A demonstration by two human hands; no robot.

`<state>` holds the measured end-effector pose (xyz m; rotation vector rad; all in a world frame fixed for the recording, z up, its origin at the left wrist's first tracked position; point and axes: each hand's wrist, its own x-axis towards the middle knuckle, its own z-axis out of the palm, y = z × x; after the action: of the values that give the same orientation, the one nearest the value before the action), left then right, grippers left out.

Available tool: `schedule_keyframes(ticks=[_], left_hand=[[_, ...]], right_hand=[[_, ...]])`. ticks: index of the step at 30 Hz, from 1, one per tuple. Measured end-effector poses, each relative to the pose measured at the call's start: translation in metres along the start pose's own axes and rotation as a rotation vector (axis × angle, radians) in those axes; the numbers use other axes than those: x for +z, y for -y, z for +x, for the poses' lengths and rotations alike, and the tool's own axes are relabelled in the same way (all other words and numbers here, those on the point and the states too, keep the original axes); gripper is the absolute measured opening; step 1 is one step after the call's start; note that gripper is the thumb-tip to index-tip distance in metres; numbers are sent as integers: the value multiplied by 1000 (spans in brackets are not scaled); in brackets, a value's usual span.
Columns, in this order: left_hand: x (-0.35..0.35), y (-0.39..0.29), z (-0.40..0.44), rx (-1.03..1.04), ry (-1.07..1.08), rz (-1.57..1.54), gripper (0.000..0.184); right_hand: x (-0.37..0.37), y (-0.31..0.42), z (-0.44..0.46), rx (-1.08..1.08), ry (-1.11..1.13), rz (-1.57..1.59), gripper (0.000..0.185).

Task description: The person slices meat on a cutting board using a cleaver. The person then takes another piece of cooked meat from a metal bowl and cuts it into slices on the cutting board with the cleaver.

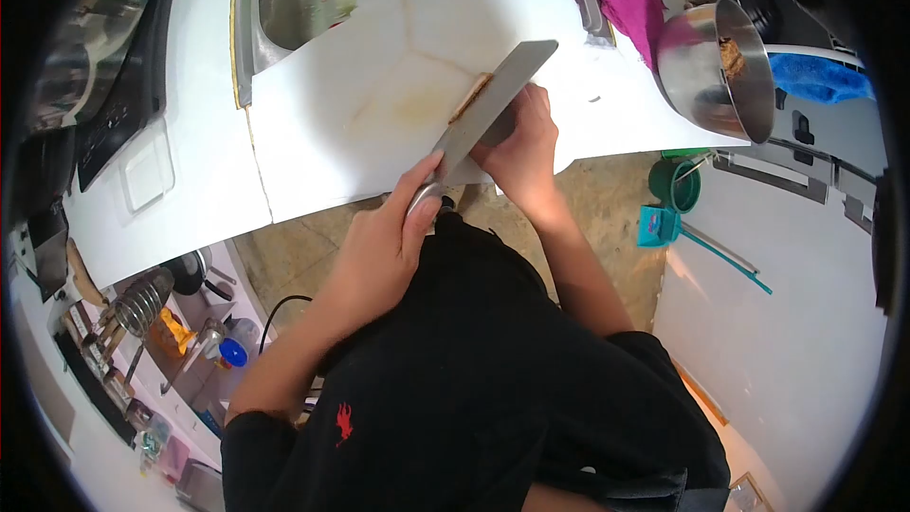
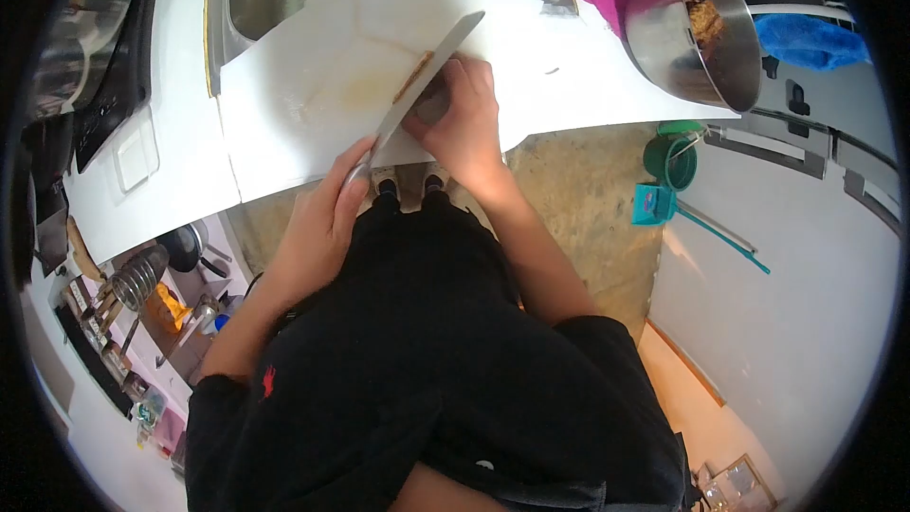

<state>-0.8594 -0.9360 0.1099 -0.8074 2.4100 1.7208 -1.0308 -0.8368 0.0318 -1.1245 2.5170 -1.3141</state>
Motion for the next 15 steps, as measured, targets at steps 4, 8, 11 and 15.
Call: schedule_keyframes(ticks=[4,8,11,15], left_hand=[[-2,-10,16,-78,69,-48,41],[-2,-3,4,-62,26,-44,41],[-9,1,-25,-162,52,-26,41],[-16,-1,-39,-303,124,-39,42]], right_hand=[[0,4,1,1,-24,3,55],[1,4,0,-9,-50,21,50],[1,2,0,-36,-57,13,47],[1,4,1,-22,-57,28,44]])
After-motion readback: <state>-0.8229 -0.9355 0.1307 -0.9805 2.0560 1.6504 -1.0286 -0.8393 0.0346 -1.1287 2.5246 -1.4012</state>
